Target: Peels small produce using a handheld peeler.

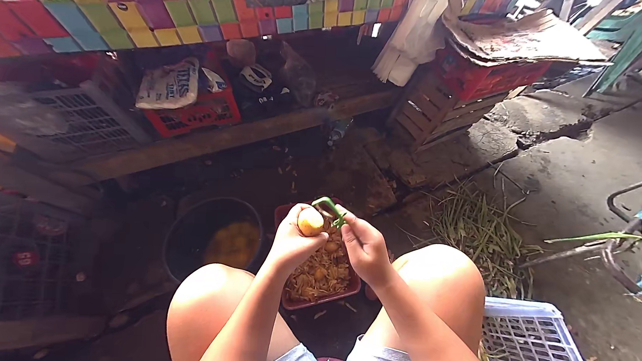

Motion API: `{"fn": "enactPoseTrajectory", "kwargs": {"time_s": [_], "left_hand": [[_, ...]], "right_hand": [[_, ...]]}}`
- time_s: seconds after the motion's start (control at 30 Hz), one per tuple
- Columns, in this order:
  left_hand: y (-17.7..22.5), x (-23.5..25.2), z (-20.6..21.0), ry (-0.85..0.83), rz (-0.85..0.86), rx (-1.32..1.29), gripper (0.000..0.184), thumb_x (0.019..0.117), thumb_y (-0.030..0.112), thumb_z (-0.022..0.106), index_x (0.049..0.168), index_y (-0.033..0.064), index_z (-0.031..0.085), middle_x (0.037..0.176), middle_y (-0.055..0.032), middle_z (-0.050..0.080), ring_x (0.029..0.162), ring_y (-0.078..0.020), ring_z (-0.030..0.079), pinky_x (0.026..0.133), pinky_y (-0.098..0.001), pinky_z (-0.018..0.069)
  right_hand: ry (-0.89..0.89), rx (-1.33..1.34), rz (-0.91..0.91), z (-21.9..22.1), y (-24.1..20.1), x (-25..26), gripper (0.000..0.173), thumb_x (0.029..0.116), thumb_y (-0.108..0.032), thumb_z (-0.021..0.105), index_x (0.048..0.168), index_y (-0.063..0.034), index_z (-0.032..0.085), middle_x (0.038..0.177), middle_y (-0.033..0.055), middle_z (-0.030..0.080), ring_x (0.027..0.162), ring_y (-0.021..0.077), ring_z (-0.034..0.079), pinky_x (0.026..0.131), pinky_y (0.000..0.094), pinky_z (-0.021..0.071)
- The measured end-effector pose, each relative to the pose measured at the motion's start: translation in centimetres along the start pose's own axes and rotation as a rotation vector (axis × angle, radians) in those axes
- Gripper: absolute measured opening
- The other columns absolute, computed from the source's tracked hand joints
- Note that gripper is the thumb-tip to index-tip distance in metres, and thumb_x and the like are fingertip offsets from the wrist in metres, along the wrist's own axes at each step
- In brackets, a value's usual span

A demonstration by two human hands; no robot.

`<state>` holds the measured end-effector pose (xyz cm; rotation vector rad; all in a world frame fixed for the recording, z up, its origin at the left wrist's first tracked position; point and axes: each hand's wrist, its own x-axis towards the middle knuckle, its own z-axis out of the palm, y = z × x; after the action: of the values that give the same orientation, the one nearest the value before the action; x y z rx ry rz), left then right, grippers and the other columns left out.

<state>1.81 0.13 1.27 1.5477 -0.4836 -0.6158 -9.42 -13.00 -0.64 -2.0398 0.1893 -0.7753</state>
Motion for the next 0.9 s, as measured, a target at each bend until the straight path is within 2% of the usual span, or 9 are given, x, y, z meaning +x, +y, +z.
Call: {"fn": "enactPoseTrajectory", "kwargs": {"time_s": [0.1,0.2,0.37,0.5,0.6,0.7,0.77,0.8,0.9], "left_hand": [[0.3,0.1,0.3,0.060,-0.044,0.023,0.039,0.0684,-0.005,0.073,0.103,0.0079,0.059,0.089,0.0004,0.067,0.082,-0.0059,0.066,0.073,-0.0249,0.0566],[-0.1,0.1,0.5,0.086,-0.019,0.021,0.037,0.0655,-0.005,0.071,0.097,0.0105,0.061,0.084,0.0026,0.068,0.078,-0.0045,0.066,0.070,-0.0248,0.0564],[0.5,-0.7,0.6,0.074,-0.015,-0.135,0.048,0.0590,-0.004,0.064,0.105,0.0062,0.057,0.082,0.0050,0.063,0.069,-0.0006,0.062,0.059,-0.0182,0.0517],[0.3,-0.5,0.3,0.069,0.001,-0.211,0.041,0.0614,-0.004,0.062,0.100,0.0075,0.057,0.075,0.0061,0.061,0.059,-0.0004,0.057,0.052,-0.0169,0.0479],[0.2,-0.3,0.4,0.054,-0.016,-0.212,0.037,0.0628,-0.004,0.061,0.097,0.0091,0.057,0.075,0.0061,0.063,0.058,-0.0005,0.056,0.051,-0.0173,0.0467],[0.4,-0.8,0.2,0.012,-0.054,-0.228,0.039,0.0647,-0.006,0.059,0.101,0.0070,0.055,0.073,0.0076,0.057,0.055,0.0012,0.052,0.050,-0.0152,0.0445],[0.5,-1.0,-0.1,-0.020,-0.015,-0.310,0.040,0.0608,-0.007,0.058,0.097,0.0090,0.056,0.069,0.0093,0.057,0.053,0.0017,0.052,0.049,-0.0151,0.0447],[0.5,-1.0,-0.3,-0.022,0.002,-0.321,0.039,0.0604,-0.007,0.058,0.096,0.0094,0.056,0.068,0.0096,0.057,0.053,0.0018,0.052,0.049,-0.0149,0.0450],[0.4,-0.6,-0.4,0.019,-0.017,-0.269,0.039,0.0631,-0.007,0.059,0.099,0.0084,0.054,0.072,0.0085,0.057,0.055,0.0018,0.052,0.049,-0.0145,0.0446]], "right_hand": [[0.015,-0.213,-0.181,0.4,-0.5,-0.4,0.031,0.1011,-0.012,0.054,0.124,-0.0026,0.074,0.080,0.0097,0.070,0.072,0.0147,0.065,0.069,0.0281,0.0550],[0.034,-0.274,-0.243,0.5,0.0,-0.1,0.029,0.1006,-0.014,0.056,0.118,-0.0029,0.077,0.073,0.0088,0.067,0.066,0.0159,0.063,0.063,0.0275,0.0533],[0.037,-0.360,-0.020,-0.3,2.5,0.7,0.030,0.0991,-0.014,0.057,0.119,-0.0023,0.077,0.087,0.0152,0.075,0.080,0.0271,0.073,0.075,0.0434,0.0591],[0.108,-0.192,-0.132,0.0,1.2,0.4,0.028,0.0995,-0.012,0.058,0.117,0.0008,0.076,0.084,0.0107,0.072,0.078,0.0140,0.068,0.077,0.0275,0.0567],[0.063,-0.127,-0.242,0.8,0.7,0.1,0.028,0.0995,-0.012,0.058,0.117,0.0017,0.075,0.079,0.0106,0.071,0.073,0.0125,0.066,0.074,0.0244,0.0554],[0.051,-0.253,-0.163,0.3,2.1,0.6,0.029,0.0994,-0.014,0.058,0.117,-0.0003,0.076,0.080,0.0118,0.071,0.073,0.0189,0.068,0.072,0.0322,0.0571],[0.048,-0.311,-0.033,-0.1,3.0,1.0,0.030,0.0988,-0.014,0.058,0.119,-0.0011,0.076,0.087,0.0156,0.075,0.081,0.0261,0.073,0.077,0.0421,0.0591],[0.068,-0.285,-0.009,-0.1,3.3,1.0,0.030,0.0986,-0.013,0.058,0.119,0.0003,0.076,0.091,0.0163,0.076,0.085,0.0255,0.074,0.081,0.0411,0.0592],[0.105,-0.118,-0.090,0.5,2.0,1.0,0.028,0.0975,-0.009,0.059,0.117,0.0046,0.074,0.090,0.0138,0.075,0.084,0.0130,0.071,0.084,0.0252,0.0566]]}}
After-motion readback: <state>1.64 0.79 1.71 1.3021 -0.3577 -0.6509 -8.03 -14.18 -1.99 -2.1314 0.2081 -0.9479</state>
